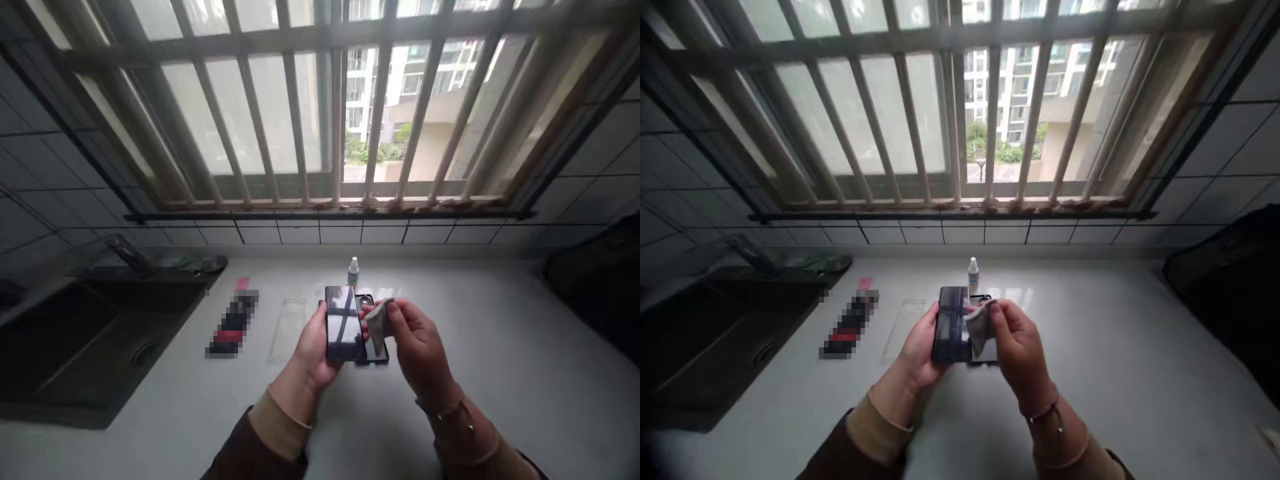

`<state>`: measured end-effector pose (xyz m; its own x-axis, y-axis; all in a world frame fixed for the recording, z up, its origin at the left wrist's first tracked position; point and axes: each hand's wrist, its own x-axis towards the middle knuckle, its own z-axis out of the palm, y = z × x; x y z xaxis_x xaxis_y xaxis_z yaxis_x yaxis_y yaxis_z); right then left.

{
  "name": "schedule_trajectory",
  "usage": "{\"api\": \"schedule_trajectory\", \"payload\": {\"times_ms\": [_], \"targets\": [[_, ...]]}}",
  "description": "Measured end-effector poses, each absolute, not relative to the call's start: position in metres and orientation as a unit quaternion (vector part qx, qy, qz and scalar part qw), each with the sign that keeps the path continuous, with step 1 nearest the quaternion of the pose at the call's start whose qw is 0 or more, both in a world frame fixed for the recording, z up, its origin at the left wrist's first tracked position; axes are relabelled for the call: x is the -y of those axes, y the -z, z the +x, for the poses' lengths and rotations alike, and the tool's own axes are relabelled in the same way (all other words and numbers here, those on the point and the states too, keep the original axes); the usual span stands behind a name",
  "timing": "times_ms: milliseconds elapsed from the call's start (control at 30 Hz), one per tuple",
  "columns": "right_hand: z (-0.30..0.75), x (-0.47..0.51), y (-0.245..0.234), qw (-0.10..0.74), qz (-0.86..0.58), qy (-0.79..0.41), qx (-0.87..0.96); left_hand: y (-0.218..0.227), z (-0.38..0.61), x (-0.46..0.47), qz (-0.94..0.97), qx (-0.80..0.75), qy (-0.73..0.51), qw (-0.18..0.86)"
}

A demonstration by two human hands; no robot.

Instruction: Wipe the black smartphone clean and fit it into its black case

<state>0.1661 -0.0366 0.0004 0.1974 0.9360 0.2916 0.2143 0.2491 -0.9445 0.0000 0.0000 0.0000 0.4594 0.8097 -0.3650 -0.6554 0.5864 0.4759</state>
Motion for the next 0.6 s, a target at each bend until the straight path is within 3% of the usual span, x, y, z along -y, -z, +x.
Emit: {"api": "schedule_trajectory", "payload": {"times_ms": [133,267,400,600], "targets": [[0.185,0.028,0.0,0.538,-0.631,-0.113,0.548,0.0,-0.001,0.007,0.155,-0.299,-0.345,0.876],[0.189,0.018,0.013,0.459,-0.601,0.005,0.654,-0.003,-0.003,0.014,0.179,-0.284,-0.25,0.908],[0.185,0.012,0.025,0.369,-0.563,-0.018,0.739,0.001,0.001,0.017,0.176,-0.32,-0.258,0.895],[0.179,0.015,0.024,0.348,-0.463,-0.044,0.814,0.013,0.008,0.01,0.104,-0.354,-0.374,0.851]]}}
